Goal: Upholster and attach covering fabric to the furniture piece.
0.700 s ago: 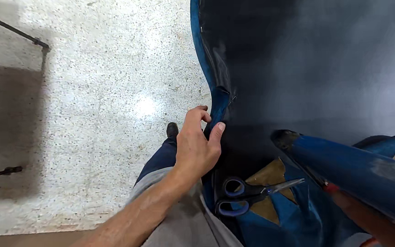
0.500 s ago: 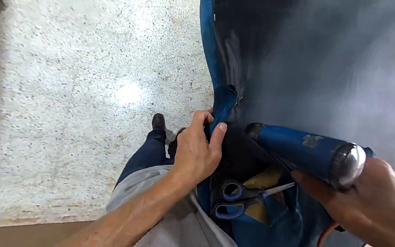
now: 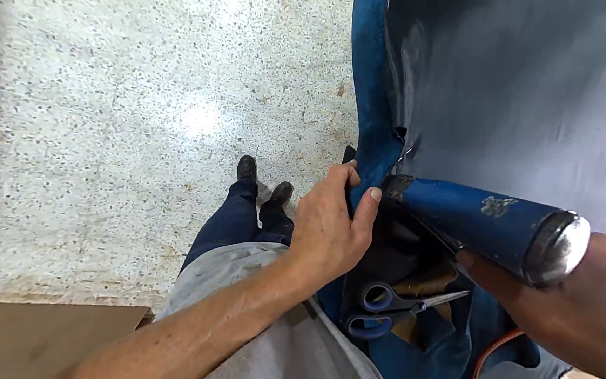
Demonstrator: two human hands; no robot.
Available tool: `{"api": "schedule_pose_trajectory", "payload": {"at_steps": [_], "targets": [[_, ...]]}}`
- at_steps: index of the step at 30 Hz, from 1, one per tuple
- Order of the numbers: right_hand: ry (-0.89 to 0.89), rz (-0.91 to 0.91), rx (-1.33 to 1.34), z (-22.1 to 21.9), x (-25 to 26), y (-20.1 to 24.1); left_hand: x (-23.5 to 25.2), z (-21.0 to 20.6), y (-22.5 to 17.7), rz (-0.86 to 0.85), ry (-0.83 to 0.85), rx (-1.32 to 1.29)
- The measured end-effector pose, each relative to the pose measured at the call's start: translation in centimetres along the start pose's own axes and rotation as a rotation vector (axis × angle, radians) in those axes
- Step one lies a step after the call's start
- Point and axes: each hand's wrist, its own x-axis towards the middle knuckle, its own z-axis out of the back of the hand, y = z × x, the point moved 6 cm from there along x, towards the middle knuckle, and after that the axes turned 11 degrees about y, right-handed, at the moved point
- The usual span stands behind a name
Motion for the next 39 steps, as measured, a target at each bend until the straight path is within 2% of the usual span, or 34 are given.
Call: {"api": "schedule_pose_trajectory", "payload": {"at_steps": [8,11,15,19,24,34,39], "targets": [[0.034,-0.051,0.023,-0.2,0.1,-0.3,0.1,0.1,0.1,0.002,0.006,-0.013],[0.014,-0.069,0.049,0.4,-1.1,-0.9,0.2,0.2,0.1,-0.013,0.038,-0.032],[0.08,-0.058,0.085,1.6,-3.3,-1.0,-0.3,0.4,0.4,-0.018,0.077,-0.133],[0.11,-0.031,0.031,1.1,-3.0,0.2,-1.2,-0.5,0.6,-0.055,0.063,-0.081],[0.098,0.011,0.015,0.1,-1.8,1.2,-1.2,-0.6,0.4,-0.061,0.138,0.019],[0.108,-0.026,0.045,-0.7,-1.6,1.1,-1.3,-0.6,0.4,-0.103,0.145,0.015],[0.181,0.018,0.032,0.8,-2.8,0.5,-1.5,0.0,2.9,-0.181,0.153,-0.197]]}}
